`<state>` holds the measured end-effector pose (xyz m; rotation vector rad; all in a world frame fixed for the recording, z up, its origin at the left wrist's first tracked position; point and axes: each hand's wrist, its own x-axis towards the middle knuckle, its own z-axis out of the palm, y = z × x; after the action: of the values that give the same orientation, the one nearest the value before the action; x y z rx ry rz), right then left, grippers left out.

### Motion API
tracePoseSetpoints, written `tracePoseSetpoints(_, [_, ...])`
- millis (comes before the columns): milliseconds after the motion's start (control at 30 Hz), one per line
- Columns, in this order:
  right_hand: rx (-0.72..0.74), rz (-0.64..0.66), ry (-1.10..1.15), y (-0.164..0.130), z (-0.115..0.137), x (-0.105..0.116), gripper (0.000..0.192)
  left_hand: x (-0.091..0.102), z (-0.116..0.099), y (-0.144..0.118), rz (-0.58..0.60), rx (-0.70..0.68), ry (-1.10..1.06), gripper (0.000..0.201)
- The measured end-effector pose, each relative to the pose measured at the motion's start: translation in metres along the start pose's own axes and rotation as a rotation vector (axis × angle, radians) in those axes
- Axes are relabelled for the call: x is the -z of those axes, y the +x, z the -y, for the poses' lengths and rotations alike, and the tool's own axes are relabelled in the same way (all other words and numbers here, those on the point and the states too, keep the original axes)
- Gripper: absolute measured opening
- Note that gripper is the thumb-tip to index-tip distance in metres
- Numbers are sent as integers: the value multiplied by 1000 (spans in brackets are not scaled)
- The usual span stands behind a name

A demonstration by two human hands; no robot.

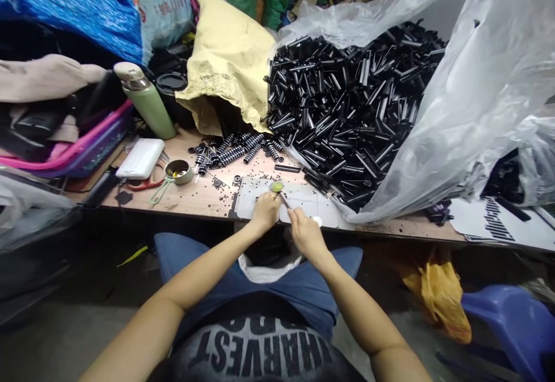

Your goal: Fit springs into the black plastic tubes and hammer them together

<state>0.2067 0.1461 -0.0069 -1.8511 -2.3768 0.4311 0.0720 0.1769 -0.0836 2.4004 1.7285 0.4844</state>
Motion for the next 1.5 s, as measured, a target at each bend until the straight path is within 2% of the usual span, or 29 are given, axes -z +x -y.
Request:
tracePoseSetpoints(100, [-102, -127, -108, 6, -34, 9, 37, 15, -6, -4, 51, -21, -86, 33])
tracePoseSetpoints(167, [-142, -164, -170, 11, -55, 8, 34, 24, 0, 5, 30, -35, -134, 30])
tracePoseSetpoints(200, [-155, -174, -185, 14, -64, 5, 33, 29, 8, 16, -14, 18, -142, 32])
tracePoseSetpoints(267, [-162, -192, -188, 24, -74, -1, 33, 37, 35, 50, -157, 226, -110, 36])
tracePoseSetpoints(333, [-130, -211, -170, 42, -73, -5, 32, 41, 66, 92, -216, 346, -12, 37])
tracePoseSetpoints(400, [-64, -211, -124, 69, -63, -4, 30, 41, 91, 128, -153, 398, 59, 36])
tracePoseSetpoints(467, [0, -179, -48, 104, -51, 1, 26, 38, 104, 151, -95, 405, 98, 39])
tracePoseSetpoints(533, [27, -132, 39, 139, -42, 7, 25, 35, 106, 158, -87, 421, 90, 43])
tracePoseSetpoints(633, [23, -77, 185, 173, -38, 15, 26, 32, 101, 150, -139, 435, -86, 40])
tracePoseSetpoints(700, [30, -41, 315, 177, -39, 17, 22, 33, 95, 138, -206, 430, -370, 37])
tracePoseSetpoints(767, [53, 8, 466, 170, -38, 16, 20, 35, 87, 125, -257, 439, -760, 34])
tracePoseSetpoints(833, [84, 66, 593, 156, -35, 13, 26, 39, 75, 110, -242, 454, -1107, 32])
tracePoseSetpoints(900, [74, 90, 749, 142, -28, 11, 32, 44, 62, 95, -227, 459, -1264, 32])
tracePoseSetpoints(967, [-53, 102, 1015, 130, -20, 11, 41, 50, 49, 80, -302, 417, -1197, 28])
tracePoseSetpoints(1067, [-314, 279, 1434, 118, -6, 13, 57, 56, 32, 59, -431, 240, -924, 17])
tracePoseSetpoints(1133, [-365, 415, 1559, 114, 4, 13, 59, 57, 23, 48, -463, 161, -827, 14])
tracePoseSetpoints(1200, [-351, 404, 1630, 109, 10, 11, 55, 55, 18, 40, -489, 173, -849, 16])
tracePoseSetpoints(1267, [-293, 282, 1644, 101, 7, 8, 51, 52, 17, 35, -487, 252, -996, 21])
tracePoseSetpoints(1333, [-209, 130, 1519, 86, -7, 3, 57, 51, 21, 31, -437, 345, -1239, 33])
tracePoseSetpoints(1400, [-110, 66, 1245, 64, -30, -2, 75, 53, 28, 27, -365, 399, -1470, 40])
tracePoseSetpoints(1500, [31, 59, 777, 33, -66, -10, 99, 59, 34, 25, -265, 419, -1673, 42])
